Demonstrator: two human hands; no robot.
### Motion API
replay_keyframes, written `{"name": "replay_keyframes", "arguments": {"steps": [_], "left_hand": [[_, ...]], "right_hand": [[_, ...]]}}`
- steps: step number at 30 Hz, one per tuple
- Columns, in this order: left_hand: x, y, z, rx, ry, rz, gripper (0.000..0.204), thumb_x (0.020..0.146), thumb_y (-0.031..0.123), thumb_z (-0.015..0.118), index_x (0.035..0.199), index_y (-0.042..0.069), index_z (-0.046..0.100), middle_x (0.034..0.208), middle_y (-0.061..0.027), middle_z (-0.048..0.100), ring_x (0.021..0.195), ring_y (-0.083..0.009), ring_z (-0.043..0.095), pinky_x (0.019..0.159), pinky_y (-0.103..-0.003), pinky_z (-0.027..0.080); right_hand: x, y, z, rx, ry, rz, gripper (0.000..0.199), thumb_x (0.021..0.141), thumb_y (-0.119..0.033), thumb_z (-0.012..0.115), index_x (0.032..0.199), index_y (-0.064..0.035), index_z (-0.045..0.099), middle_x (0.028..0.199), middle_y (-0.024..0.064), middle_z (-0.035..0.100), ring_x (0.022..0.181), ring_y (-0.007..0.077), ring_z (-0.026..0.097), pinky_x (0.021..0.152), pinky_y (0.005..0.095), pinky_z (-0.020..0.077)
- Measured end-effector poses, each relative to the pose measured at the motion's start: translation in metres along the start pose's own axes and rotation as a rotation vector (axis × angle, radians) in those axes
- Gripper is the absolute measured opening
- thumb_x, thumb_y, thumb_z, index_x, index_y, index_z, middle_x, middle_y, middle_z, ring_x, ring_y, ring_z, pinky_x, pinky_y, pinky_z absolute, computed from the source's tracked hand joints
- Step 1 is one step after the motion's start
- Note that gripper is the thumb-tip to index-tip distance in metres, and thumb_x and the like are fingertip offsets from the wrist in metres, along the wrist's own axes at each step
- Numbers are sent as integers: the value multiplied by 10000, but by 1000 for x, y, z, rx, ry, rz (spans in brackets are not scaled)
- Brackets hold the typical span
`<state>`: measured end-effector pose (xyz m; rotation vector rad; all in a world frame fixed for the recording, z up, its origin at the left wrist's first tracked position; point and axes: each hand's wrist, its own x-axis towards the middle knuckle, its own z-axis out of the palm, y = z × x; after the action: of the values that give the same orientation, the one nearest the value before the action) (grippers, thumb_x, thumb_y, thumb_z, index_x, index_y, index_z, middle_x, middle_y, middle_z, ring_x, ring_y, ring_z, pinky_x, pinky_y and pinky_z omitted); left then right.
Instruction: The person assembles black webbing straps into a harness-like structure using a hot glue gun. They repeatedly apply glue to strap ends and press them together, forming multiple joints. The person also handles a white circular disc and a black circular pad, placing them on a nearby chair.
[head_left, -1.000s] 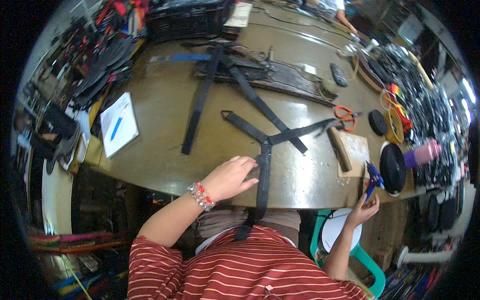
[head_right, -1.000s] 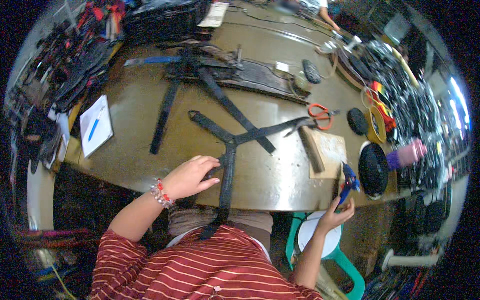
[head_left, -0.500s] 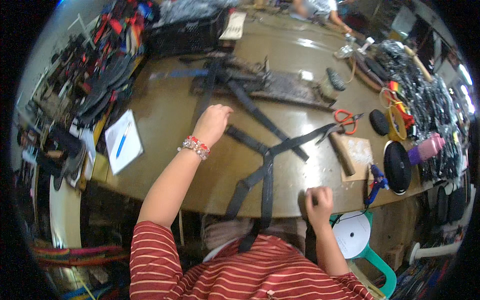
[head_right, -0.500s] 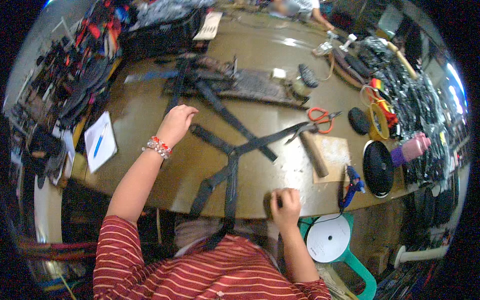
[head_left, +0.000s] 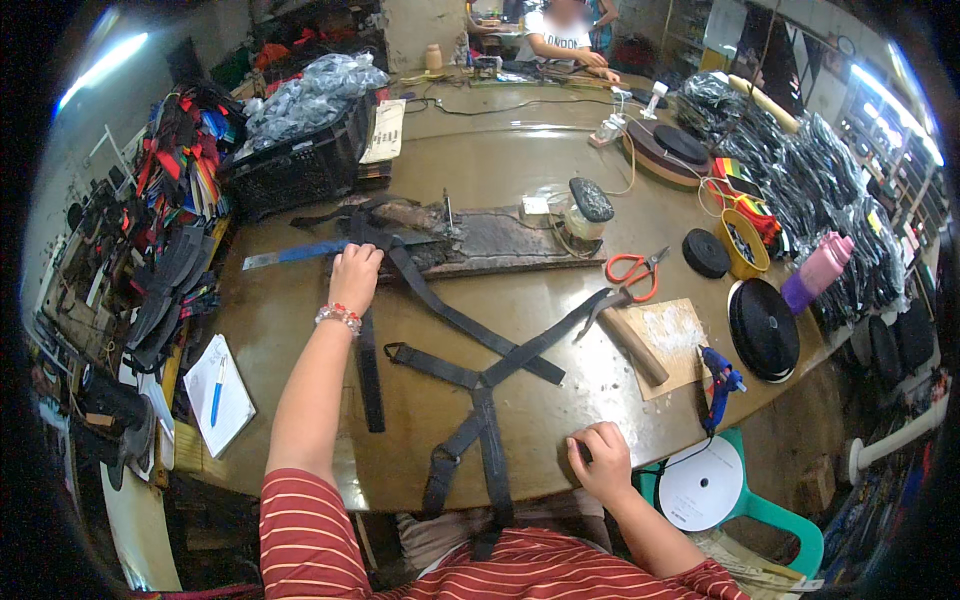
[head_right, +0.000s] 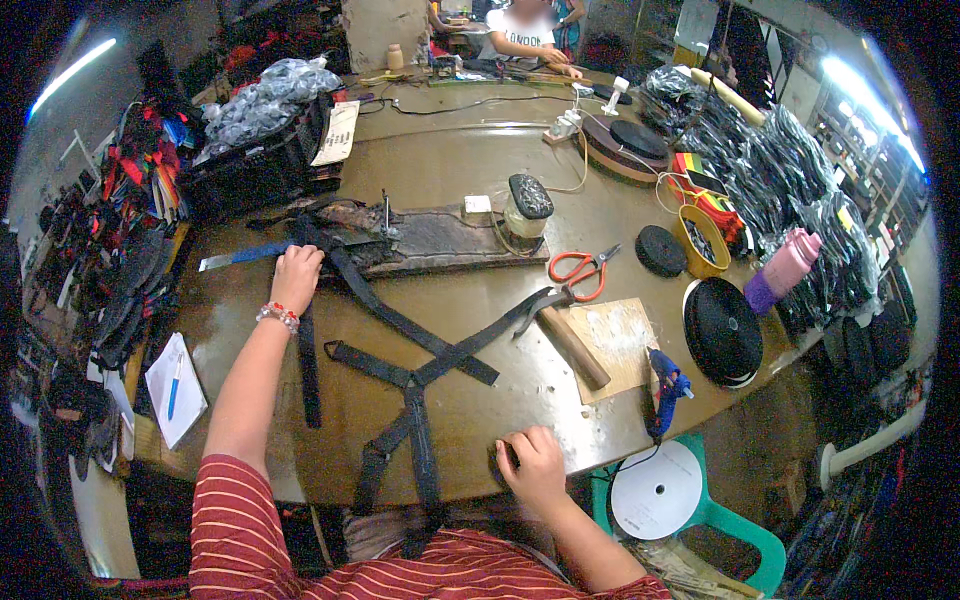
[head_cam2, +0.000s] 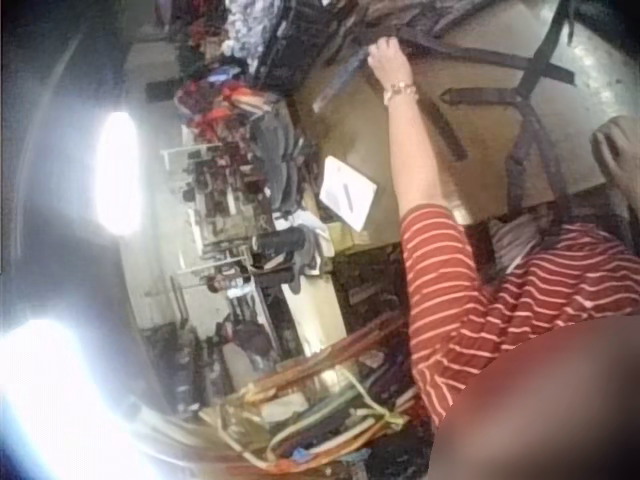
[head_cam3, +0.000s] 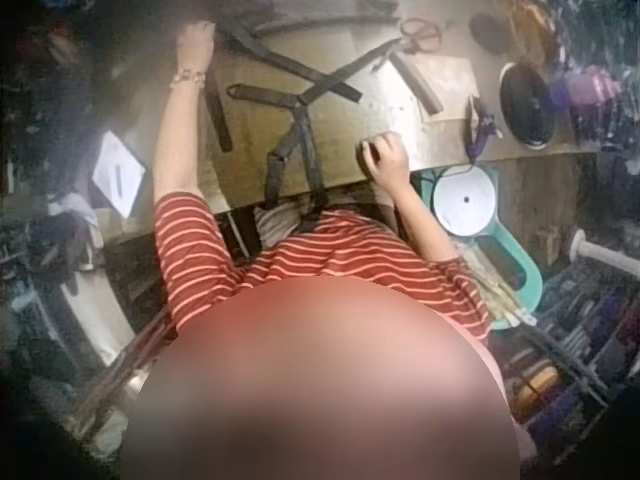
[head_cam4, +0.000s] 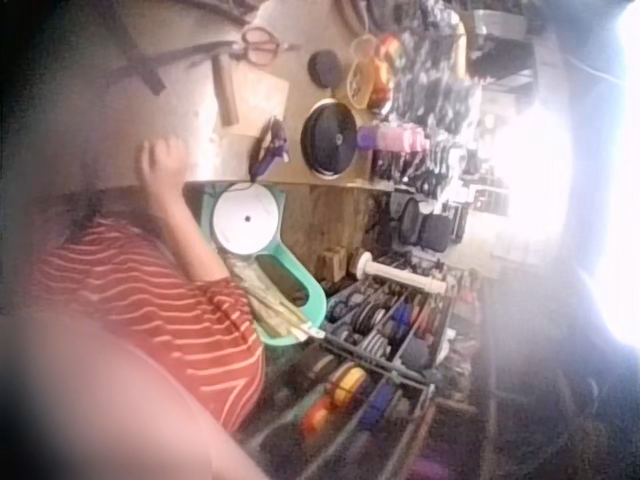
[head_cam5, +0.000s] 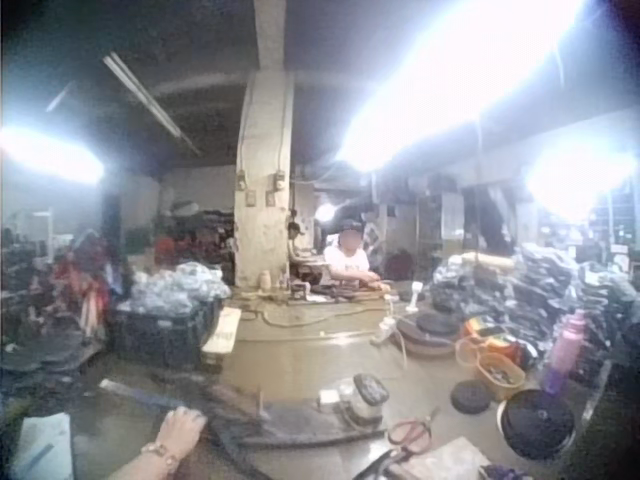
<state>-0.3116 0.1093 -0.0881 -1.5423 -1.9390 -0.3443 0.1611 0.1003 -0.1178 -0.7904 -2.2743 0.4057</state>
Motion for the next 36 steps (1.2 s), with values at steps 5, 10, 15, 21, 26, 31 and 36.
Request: {"name": "replay_keyframes", "arguments": {"steps": [5,10,15,21,26,31,36], "left_hand": [[9,-8,-9,18,-213,15,196,803,145,655,993,107,624,976,-17,612,976,-238,534,837,-386,443],[14,-15,-20,6,-291,74,127,786,168,669,903,119,661,893,-9,616,951,-214,539,804,-360,440],[12,-22,-23,103,-264,203,163,727,144,693,889,134,679,905,-10,626,930,-207,552,799,-349,439],[-13,-19,-47,-319,127,90,194,730,55,678,920,83,650,896,-39,629,887,-220,572,787,-365,458],[-20,43,-89,-859,488,-781,196,867,157,684,972,13,602,795,-29,611,671,-113,568,625,-260,472],[-54,163,-164,-1067,175,-459,252,795,149,743,848,38,522,711,-1,574,641,-59,536,569,-225,452],[-80,195,-206,-1091,0,-435,210,782,139,733,829,29,560,736,-75,625,628,-144,593,589,-259,476]], "right_hand": [[1,-1,-1,-8,2,21,106,735,-52,705,796,-52,617,792,97,564,748,283,546,657,367,451],[1,-2,-2,-28,-23,32,103,739,-61,705,785,-56,614,792,92,565,736,284,539,649,370,445],[0,-1,0,-36,-10,20,98,742,-62,704,784,-58,615,790,90,566,733,280,537,640,368,443],[1,0,-1,64,-12,84,110,775,-110,699,791,-44,613,783,109,551,745,294,537,657,382,450],[37,-21,-10,241,-61,309,173,771,-9,679,941,-37,662,798,102,577,654,237,583,626,344,492],[84,-69,1,172,-22,-130,475,722,-94,768,1163,-47,598,1009,141,596,923,312,593,796,370,505],[81,-99,10,281,-5,-158,265,715,-28,733,957,-11,627,879,115,600,736,253,616,651,330,515]]}}
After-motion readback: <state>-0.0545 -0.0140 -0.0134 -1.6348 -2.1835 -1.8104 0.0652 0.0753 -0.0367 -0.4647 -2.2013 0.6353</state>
